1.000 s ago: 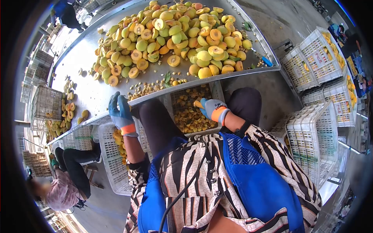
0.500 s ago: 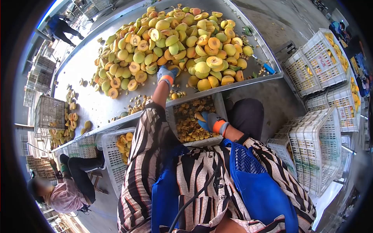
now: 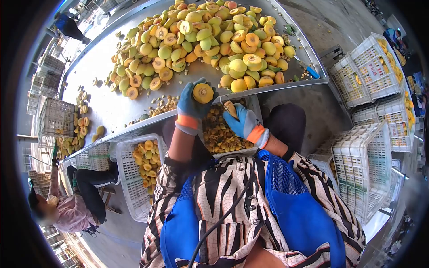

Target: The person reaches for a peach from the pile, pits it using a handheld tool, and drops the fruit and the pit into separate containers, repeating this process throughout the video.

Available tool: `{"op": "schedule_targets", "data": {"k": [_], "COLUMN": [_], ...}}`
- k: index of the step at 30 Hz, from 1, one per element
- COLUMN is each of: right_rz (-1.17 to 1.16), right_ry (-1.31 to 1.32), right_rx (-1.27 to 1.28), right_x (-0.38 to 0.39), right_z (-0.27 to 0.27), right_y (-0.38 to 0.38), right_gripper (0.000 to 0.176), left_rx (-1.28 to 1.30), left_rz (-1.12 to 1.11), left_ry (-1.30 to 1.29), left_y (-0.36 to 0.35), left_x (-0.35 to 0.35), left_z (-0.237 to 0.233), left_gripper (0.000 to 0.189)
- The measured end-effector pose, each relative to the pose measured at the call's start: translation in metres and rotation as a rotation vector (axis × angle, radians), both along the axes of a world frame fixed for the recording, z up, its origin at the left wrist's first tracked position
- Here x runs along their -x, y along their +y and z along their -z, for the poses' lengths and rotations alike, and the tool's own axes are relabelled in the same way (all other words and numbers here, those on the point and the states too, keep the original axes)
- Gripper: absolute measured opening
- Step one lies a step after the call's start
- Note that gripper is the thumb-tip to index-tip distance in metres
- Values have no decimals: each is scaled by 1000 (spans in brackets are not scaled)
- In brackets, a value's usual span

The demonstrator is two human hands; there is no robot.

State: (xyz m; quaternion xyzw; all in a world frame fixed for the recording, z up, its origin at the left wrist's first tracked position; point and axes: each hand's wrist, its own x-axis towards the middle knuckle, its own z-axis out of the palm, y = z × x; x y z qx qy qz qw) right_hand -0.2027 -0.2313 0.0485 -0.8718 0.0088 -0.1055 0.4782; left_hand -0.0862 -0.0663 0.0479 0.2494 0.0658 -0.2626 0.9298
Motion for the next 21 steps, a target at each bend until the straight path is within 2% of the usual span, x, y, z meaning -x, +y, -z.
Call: {"op": "schedule_targets", "data": {"k": [2,3,4,7,10,11,13,14,16,19,20,21], "right_rz": [1,-10,-20,-30,-56,-61,-65,-72,-80,-113,-136,-135], "right_ry": [0,-9,-17,9,24,30,43,56,52,47,46,46], "right_rx": [1,11,21,76,97,108,115,114,115,132,151,152], "right_x": [4,4,4,7,14,16,19,20,21,21,22,23], "right_z": [-15,-18,-20,-17,-21,-23,-20,-19,-16,-1,3,7], "right_y": [9,12,14,17,21,21,22,22,22,21,20,17], "right_gripper": [25,25,24,25,26,27,28,29,29,29,29,29], "left_rx": [16,-350,-735,-634,-740,-337,61,-427,-926,-860,-585,-306], "left_rz": [27,26,-99,-47,-135,-66,3,-53,-109,-323,-192,-65], "left_ry": [-88,-543,-937,-949,-1087,-790,-477,-774,-1049,-1174,-738,-304], "left_y": [2,4,5,5,0,-3,-5,-2,-1,-7,-9,-11], "left_x": [15,21,28,44,61,62,65,67,74,80,76,72], "left_z": [7,15,16,7,-14,-11,-16,-21,-30,-27,-17,-12], "left_gripper": [40,38,38,44,48,49,50,48,46,30,27,32]}}
